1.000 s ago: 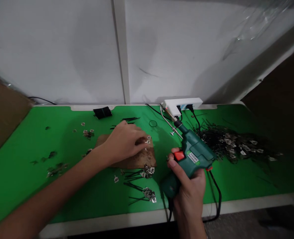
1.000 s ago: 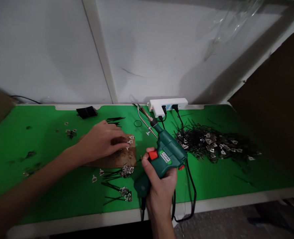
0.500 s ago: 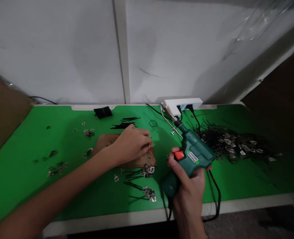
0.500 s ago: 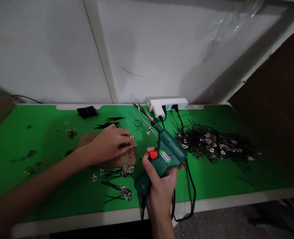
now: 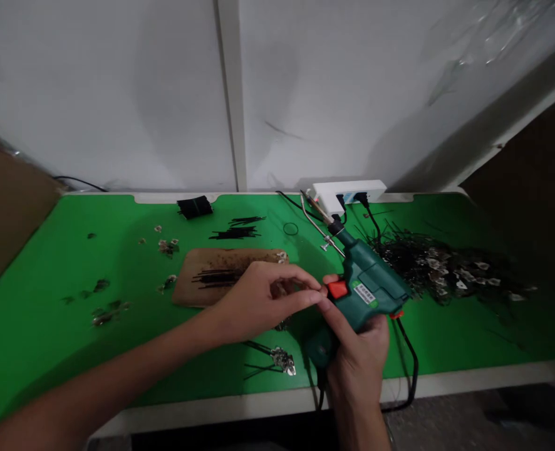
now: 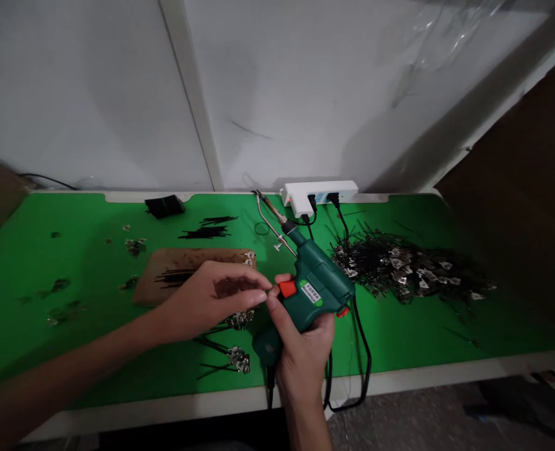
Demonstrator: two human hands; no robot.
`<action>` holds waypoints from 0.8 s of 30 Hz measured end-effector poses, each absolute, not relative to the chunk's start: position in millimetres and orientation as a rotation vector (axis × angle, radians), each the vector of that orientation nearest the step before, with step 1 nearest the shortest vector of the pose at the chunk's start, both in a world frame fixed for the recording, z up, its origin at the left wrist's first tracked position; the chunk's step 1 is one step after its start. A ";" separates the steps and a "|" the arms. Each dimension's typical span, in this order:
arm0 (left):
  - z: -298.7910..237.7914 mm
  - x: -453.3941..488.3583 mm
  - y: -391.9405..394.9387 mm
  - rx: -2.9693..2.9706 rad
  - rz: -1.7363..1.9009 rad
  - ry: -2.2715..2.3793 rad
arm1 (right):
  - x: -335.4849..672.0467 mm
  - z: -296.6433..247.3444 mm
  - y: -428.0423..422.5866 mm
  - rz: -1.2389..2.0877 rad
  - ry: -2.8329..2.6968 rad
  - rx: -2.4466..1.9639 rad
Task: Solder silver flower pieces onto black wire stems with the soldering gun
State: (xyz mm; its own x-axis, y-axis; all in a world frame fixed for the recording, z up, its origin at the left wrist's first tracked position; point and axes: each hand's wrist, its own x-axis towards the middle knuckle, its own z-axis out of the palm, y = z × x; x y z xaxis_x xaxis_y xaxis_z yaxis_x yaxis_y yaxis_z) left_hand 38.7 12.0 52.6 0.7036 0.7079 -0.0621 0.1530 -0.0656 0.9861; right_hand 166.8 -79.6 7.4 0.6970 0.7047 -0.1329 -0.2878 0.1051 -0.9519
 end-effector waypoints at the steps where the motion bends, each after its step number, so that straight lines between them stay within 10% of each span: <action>1: 51.4 40.3 9.0 1.522 0.537 0.724 | 166.8 6.8 -80.0 0.737 -0.431 -1.286; 24: 6.2 27.6 36.2 2.770 0.647 0.850 | 163.2 11.1 -78.0 0.613 -0.308 -1.388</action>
